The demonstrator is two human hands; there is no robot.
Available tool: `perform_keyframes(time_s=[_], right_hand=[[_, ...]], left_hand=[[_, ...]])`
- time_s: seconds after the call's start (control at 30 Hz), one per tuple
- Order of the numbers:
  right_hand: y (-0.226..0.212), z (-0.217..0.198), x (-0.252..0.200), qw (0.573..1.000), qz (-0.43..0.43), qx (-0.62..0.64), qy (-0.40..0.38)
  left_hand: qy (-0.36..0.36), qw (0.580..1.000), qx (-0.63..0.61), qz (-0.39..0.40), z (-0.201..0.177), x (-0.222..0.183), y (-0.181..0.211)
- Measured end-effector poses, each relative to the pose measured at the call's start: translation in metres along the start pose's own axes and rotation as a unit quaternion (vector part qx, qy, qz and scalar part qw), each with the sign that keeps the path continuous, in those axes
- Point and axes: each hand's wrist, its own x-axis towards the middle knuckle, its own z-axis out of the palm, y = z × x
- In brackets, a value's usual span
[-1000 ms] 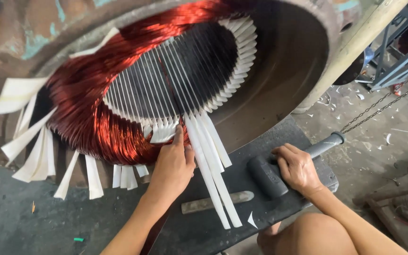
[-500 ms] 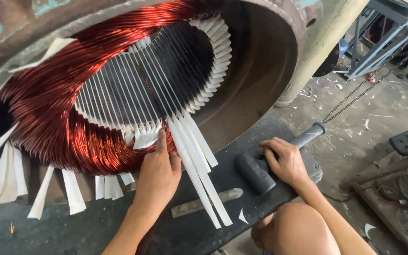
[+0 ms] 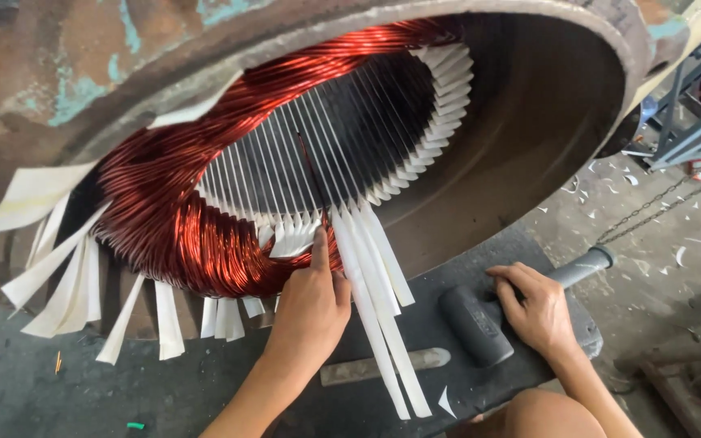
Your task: Rewinding an electric motor stator by inserting insulation strips and copper wire coils using pliers and a mallet.
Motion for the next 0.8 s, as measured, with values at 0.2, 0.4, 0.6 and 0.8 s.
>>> perform_keyframes(time_s=[0.2, 0.4, 0.6, 0.8], right_hand=[[-0.001, 0.000, 0.000, 1.000, 0.015, 0.005, -0.003], [-0.003, 0.001, 0.000, 1.000, 0.012, 0.004, -0.001], [0.013, 0.006, -0.002, 0.999, 0.001, 0.043, 0.021], [0.010, 0.004, -0.001, 0.999, 0.009, 0.047, 0.006]], left_hand=[[0.008, 1.000, 0.021, 0.003, 0.005, -0.001, -0.002], [-0.003, 1.000, 0.008, -0.007, -0.001, -0.003, -0.001], [0.032, 0.999, 0.004, 0.034, 0.000, -0.013, -0.002], [0.047, 0.999, 0.017, 0.017, -0.004, -0.019, 0.009]])
